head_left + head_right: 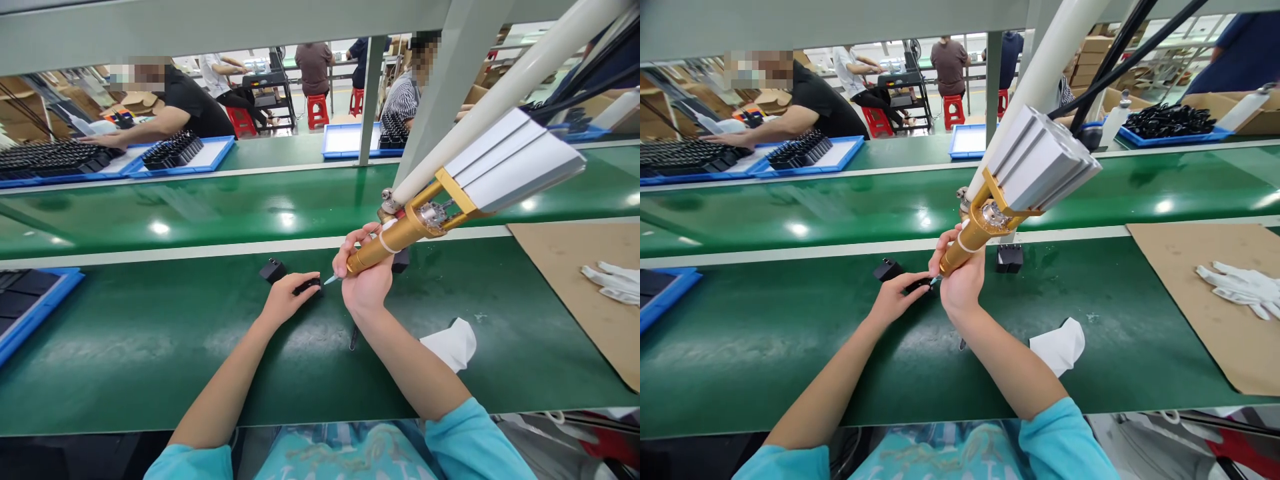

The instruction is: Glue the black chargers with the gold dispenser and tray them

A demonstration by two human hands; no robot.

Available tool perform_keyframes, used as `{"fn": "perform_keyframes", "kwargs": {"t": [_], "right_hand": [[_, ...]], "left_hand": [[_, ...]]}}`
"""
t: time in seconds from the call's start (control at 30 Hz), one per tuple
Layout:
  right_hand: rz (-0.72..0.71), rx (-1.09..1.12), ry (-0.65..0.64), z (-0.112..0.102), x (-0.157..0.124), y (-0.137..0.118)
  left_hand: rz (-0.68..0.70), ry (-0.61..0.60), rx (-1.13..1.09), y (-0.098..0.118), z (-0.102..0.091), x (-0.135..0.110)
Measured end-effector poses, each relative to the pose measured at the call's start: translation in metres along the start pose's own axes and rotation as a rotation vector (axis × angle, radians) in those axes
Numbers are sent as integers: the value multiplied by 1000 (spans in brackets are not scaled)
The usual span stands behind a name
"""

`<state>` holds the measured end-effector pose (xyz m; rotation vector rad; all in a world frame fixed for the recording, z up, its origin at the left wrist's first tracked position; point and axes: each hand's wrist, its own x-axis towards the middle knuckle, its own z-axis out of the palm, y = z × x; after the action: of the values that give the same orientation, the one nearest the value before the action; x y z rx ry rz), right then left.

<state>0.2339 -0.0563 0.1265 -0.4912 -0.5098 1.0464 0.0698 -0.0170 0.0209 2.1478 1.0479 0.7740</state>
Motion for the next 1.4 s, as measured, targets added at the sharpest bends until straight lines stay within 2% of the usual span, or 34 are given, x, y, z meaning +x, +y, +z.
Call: {"fn": "perform_keyframes", "kwargs": {"t": [0.1,0.17,0.3,0.47,0.7,0.8,1.0,1.2,1.33,1.4], "right_hand": [[-7,-6,6,0,0,0],[-9,-2,6,-1,1,0],[-10,14,4,-2,1,0],[-14,18,7,-2,1,0],[-8,18,14,-2,0,0],[-10,14,18,-2,1,0],[-7,30,31,-4,6,0],[-9,64,34,-2,4,2],[27,86,-7,1,-2,3],[52,94,-15,4,-7,4]], "left_hand": [[118,75,102,2,7,-4],[146,97,124,1,14,-4],[162,64,321,1,22,-6],[192,38,647,2,20,-8],[280,61,654,-1,26,-4],[281,112,679,-3,20,-3],[166,355,923,-21,-10,0],[103,415,871,-37,-15,3],[111,509,791,-26,-11,6],[169,420,648,-15,-3,13]]}}
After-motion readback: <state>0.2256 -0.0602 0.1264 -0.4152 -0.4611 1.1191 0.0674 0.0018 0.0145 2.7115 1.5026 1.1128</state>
